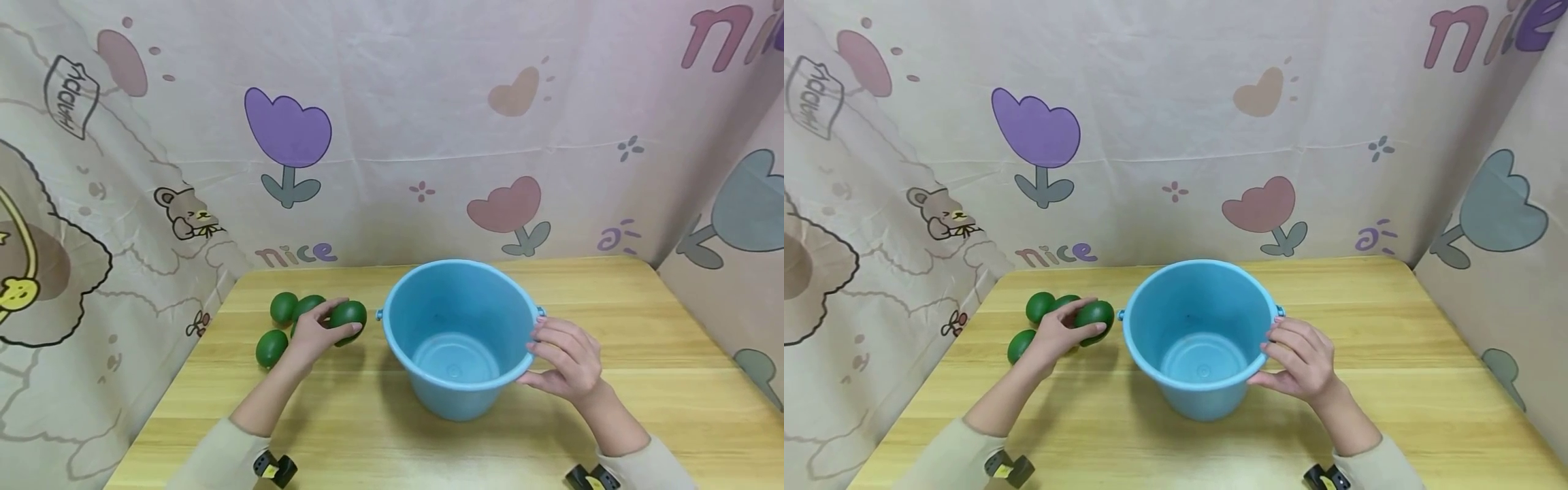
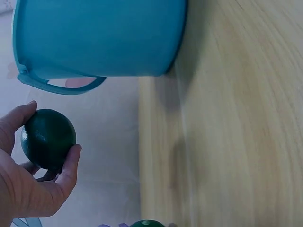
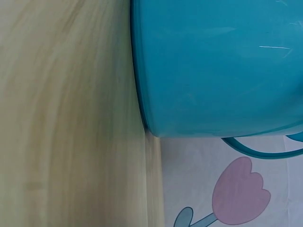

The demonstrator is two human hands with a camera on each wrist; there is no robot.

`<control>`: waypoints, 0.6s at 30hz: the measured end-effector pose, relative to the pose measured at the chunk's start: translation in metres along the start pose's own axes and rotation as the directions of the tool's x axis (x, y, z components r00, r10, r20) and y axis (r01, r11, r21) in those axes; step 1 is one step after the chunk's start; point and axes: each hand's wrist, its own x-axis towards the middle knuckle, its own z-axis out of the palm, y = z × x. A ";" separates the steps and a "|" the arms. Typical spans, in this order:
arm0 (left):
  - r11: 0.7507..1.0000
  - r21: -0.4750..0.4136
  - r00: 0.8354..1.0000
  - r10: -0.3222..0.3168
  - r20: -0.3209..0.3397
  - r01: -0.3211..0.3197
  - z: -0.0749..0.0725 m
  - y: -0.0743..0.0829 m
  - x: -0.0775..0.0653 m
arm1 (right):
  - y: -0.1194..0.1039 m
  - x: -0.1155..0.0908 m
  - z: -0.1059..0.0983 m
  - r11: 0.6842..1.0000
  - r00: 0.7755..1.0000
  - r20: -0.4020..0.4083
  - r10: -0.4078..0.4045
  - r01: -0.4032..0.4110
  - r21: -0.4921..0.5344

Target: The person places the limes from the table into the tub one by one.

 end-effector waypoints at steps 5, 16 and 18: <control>1.000 -0.020 0.999 0.022 0.029 -0.022 -0.006 0.008 -0.007 | 0.000 0.000 0.000 1.000 1.000 0.003 0.002 -0.002 -0.003; 0.998 -0.047 0.995 0.051 0.090 -0.047 -0.017 0.028 -0.017 | 0.000 0.000 0.000 1.000 1.000 0.006 0.004 -0.004 -0.002; 0.996 -0.079 0.993 0.047 0.106 -0.039 -0.019 0.033 -0.019 | 0.000 0.001 0.000 1.000 1.000 0.006 0.005 -0.005 -0.001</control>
